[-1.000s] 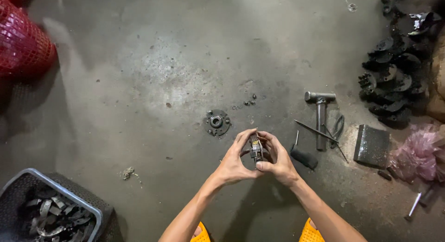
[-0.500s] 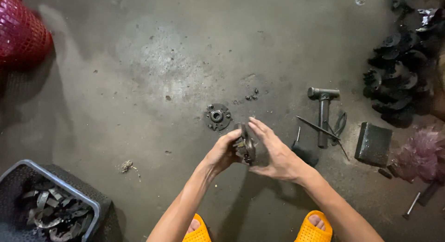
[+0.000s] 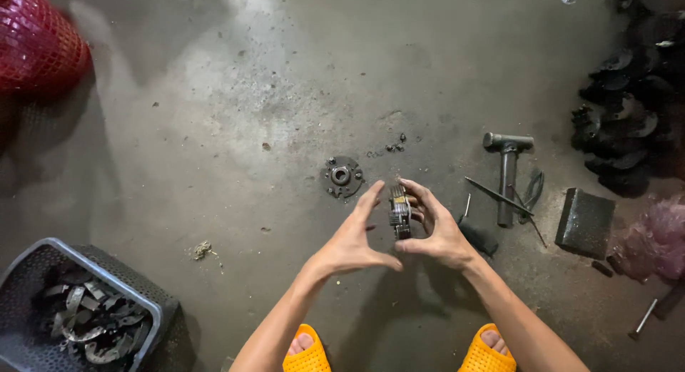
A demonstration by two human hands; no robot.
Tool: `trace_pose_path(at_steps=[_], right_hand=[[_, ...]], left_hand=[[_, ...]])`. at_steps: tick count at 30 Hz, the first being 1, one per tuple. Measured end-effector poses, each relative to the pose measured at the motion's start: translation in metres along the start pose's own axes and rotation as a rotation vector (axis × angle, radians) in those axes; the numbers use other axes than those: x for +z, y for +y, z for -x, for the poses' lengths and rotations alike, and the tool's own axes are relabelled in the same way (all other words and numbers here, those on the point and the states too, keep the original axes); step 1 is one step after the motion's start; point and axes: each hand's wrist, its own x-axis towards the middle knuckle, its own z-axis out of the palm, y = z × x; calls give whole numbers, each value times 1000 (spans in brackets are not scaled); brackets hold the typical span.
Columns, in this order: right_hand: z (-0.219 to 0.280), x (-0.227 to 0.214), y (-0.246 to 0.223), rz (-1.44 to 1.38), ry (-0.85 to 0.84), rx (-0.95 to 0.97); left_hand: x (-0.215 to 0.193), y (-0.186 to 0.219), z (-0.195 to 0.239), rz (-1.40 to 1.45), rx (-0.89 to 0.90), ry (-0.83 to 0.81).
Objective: The person kneels on a concrete workshop floor and assembles a small mechanical component, fitting internal parts into a hub by hand and using pliers to press and adjust pieces. They pick up small pins and parts from the floor, work them into the assembly, and set the finished unit aside with other completed parts.
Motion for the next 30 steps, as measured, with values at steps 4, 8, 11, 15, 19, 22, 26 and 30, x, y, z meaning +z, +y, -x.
trace_pose_path(at_steps=[4,8,11,15,19,22,26,30], right_hand=[[-1,9,-12,16,14,-16],[-2,9,-6,-25,45,-3],[-5,6,-3,-64,31,52],[-12,-15,-14,-78,-100,324],[-5,-3,-44,527,-65,45],[-7,12,-61,588,-99,-170],[-16,11,-52,532,-137,-189],[-16,6,-33,232,-123,-66]], left_hand=[[12,9,-7,-23,51,-6],[21,4,-9,37,119,103],[25,2,-11,59,113,173],[21,-16,-18,110,85,249],[1,-12,-23,612,-274,137],[-3,-6,-24,873,-378,13],[0,6,-24,720,-473,8],[-3,-6,-17,670,-538,-48]])
